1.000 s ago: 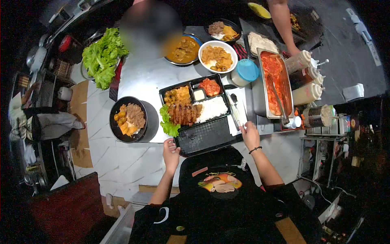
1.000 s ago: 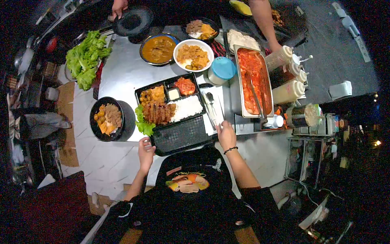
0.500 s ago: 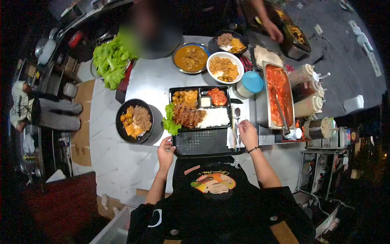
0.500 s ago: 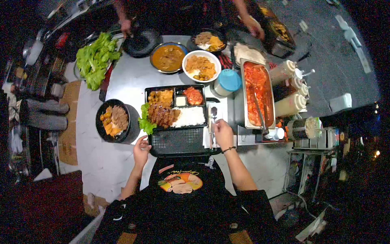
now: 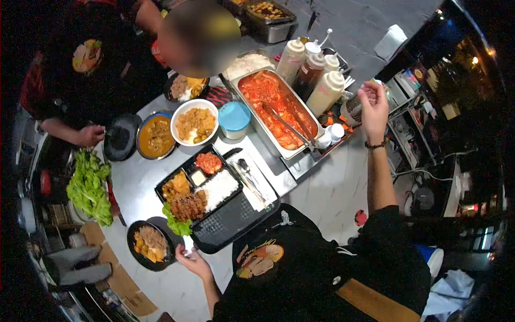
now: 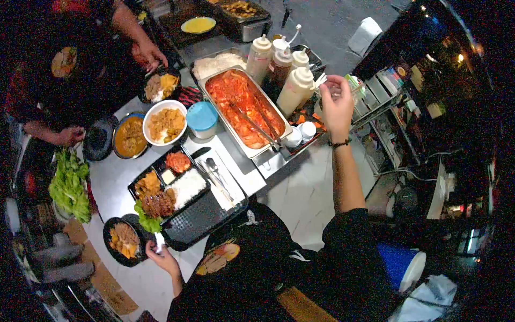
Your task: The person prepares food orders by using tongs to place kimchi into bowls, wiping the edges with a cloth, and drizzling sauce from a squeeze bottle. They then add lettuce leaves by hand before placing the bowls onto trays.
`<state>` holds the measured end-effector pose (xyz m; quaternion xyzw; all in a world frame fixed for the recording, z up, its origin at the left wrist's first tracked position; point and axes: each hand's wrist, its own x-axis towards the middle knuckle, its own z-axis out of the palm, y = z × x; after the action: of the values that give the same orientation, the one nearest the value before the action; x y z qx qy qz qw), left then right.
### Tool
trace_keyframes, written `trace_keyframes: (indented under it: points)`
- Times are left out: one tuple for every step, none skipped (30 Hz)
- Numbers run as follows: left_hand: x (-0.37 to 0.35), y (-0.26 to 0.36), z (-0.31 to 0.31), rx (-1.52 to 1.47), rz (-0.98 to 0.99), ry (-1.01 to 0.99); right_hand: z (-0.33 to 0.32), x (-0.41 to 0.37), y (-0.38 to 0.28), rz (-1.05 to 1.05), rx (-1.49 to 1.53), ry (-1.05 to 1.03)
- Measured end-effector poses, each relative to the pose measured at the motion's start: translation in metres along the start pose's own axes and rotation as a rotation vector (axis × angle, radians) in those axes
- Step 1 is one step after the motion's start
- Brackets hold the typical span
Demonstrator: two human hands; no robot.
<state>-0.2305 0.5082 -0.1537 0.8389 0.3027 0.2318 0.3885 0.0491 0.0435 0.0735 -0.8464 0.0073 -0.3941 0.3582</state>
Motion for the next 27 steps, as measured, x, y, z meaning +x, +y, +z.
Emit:
trace_keyframes:
  points:
    - [0.002,0.024,-0.003,0.006,-0.043,0.009,0.005,0.001,-0.004,0.052,0.101,-0.026]
    - [0.003,0.034,-0.002,-0.005,0.0,0.041,0.008,-0.015,-0.014,0.126,0.135,-0.182]
    - [0.004,0.04,0.002,-0.023,0.03,0.057,0.022,-0.035,-0.005,0.05,0.056,-0.342]
    - [0.004,0.046,0.006,-0.038,0.06,0.071,0.035,-0.053,-0.016,0.0,-0.277,-0.485]
    - [0.003,0.06,0.012,-0.067,0.07,0.063,0.049,-0.067,-0.016,0.058,-0.387,-0.711]
    - [0.004,0.076,0.02,-0.098,0.083,0.057,0.059,-0.078,-0.01,0.038,-0.579,-0.849]
    - [0.006,0.09,0.025,-0.031,0.172,0.037,0.065,-0.081,0.0,0.073,-0.575,-0.889]
    - [0.004,0.11,0.028,-0.088,0.156,0.005,0.071,-0.081,0.007,0.103,-0.572,-0.927]
    - [0.0,0.117,0.032,-0.088,0.184,0.012,0.07,-0.07,0.005,0.14,-0.592,-1.004]
    - [-0.004,0.122,0.035,-0.087,0.213,0.012,0.066,-0.058,0.004,0.179,-0.615,-1.08]
    - [-0.009,0.127,0.038,-0.072,0.211,0.018,0.063,-0.054,0.015,0.1,-0.586,-0.996]
    - [-0.016,0.13,0.04,-0.12,0.17,0.022,0.059,-0.038,0.017,0.094,-0.558,-0.959]
    - [-0.022,0.132,0.044,-0.171,0.125,0.026,0.056,-0.02,0.02,0.056,-0.523,-0.961]
    - [-0.028,0.13,0.048,-0.162,0.115,0.028,0.061,0.002,0.019,0.083,-0.55,-1.099]
    - [-0.033,0.128,0.052,-0.18,0.07,0.019,0.072,0.012,0.026,0.061,-0.551,-1.13]
    - [-0.036,0.128,0.057,-0.203,0.03,0.015,0.082,0.018,0.029,0.036,-0.551,-1.156]
    - [-0.038,0.131,0.062,-0.211,0.031,-0.005,0.085,0.022,0.027,0.028,-0.548,-1.161]
    - [-0.039,0.134,0.065,-0.208,0.027,0.002,0.086,0.029,0.02,-0.067,-0.599,-1.177]
    - [-0.04,0.136,0.068,-0.233,0.044,-0.012,0.086,0.038,0.012,-0.164,-0.648,-1.193]
    - [-0.041,0.137,0.07,-0.256,0.059,-0.025,0.076,0.048,0.001,-0.172,-0.662,-1.181]
    - [-0.043,0.137,0.071,-0.249,0.049,-0.018,0.068,0.056,-0.002,-0.175,-0.659,-1.129]
    - [-0.044,0.137,0.072,-0.231,0.049,0.0,0.063,0.062,-0.002,-0.178,-0.655,-1.079]
    - [-0.046,0.137,0.072,-0.215,0.05,0.018,0.062,0.065,-0.002,-0.193,-0.619,-1.003]
    - [-0.048,0.137,0.073,-0.21,0.04,0.025,0.066,0.068,-0.003,-0.199,-0.642,-0.983]
    - [-0.049,0.138,0.074,-0.23,-0.02,0.015,0.079,0.067,0.004,-0.215,-0.677,-0.98]
    - [-0.049,0.139,0.074,-0.252,-0.076,0.011,0.094,0.063,0.013,-0.235,-0.708,-0.971]
    - [-0.047,0.143,0.074,-0.299,-0.083,0.009,0.105,0.058,0.019,-0.248,-0.693,-0.97]
